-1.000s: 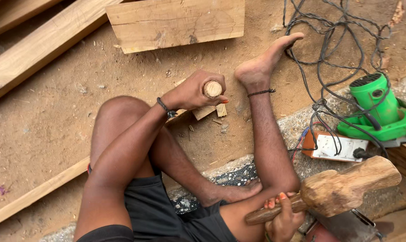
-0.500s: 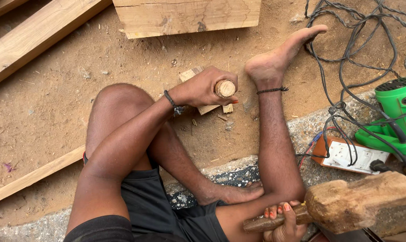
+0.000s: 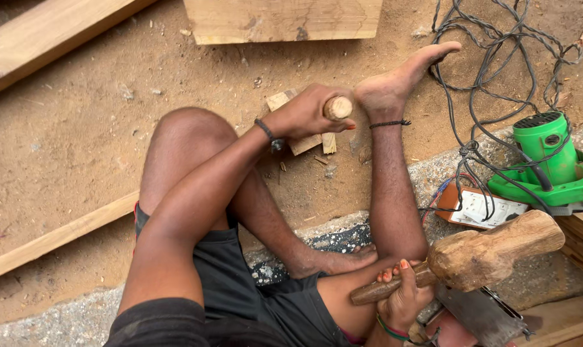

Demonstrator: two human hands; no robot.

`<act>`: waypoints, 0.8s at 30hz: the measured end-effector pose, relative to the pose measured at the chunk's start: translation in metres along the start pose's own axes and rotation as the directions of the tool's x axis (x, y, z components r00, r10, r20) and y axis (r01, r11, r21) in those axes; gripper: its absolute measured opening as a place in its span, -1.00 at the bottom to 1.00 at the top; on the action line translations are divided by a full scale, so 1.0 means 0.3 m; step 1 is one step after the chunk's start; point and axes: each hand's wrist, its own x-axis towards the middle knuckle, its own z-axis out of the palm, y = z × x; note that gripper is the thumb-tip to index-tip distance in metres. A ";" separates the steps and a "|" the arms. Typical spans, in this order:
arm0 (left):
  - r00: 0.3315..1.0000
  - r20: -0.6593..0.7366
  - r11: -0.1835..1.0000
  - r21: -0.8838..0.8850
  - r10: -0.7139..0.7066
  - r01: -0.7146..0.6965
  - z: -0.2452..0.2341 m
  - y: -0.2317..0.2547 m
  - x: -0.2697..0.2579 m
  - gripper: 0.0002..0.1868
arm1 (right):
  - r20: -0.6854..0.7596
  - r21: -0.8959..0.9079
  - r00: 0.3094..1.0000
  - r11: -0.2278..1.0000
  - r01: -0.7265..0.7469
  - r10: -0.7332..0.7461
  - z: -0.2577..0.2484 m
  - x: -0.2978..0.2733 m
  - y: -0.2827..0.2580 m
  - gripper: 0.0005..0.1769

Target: The person is sitting on the floor, using a wooden mallet and a chisel to carve a small piece of wood. They repeatedly strike the chisel to shape the wood, occasionally adjusting their grip and the wood's position.

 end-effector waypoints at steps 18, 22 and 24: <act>0.996 0.018 0.996 0.000 0.085 -0.085 -0.013 0.010 -0.030 -0.56 | -0.002 -0.074 0.999 0.997 0.034 -0.034 0.045 -0.005 0.003 -0.83; 0.994 0.000 0.994 -0.003 0.113 -0.113 -0.002 0.014 -0.022 -0.57 | -0.008 -0.097 0.999 0.995 0.036 -0.037 0.052 -0.002 -0.002 -0.82; 0.993 0.005 0.992 -0.037 0.120 -0.119 0.008 0.012 -0.030 -0.60 | -0.009 -0.108 0.999 0.993 0.042 -0.044 0.054 -0.002 -0.004 -0.81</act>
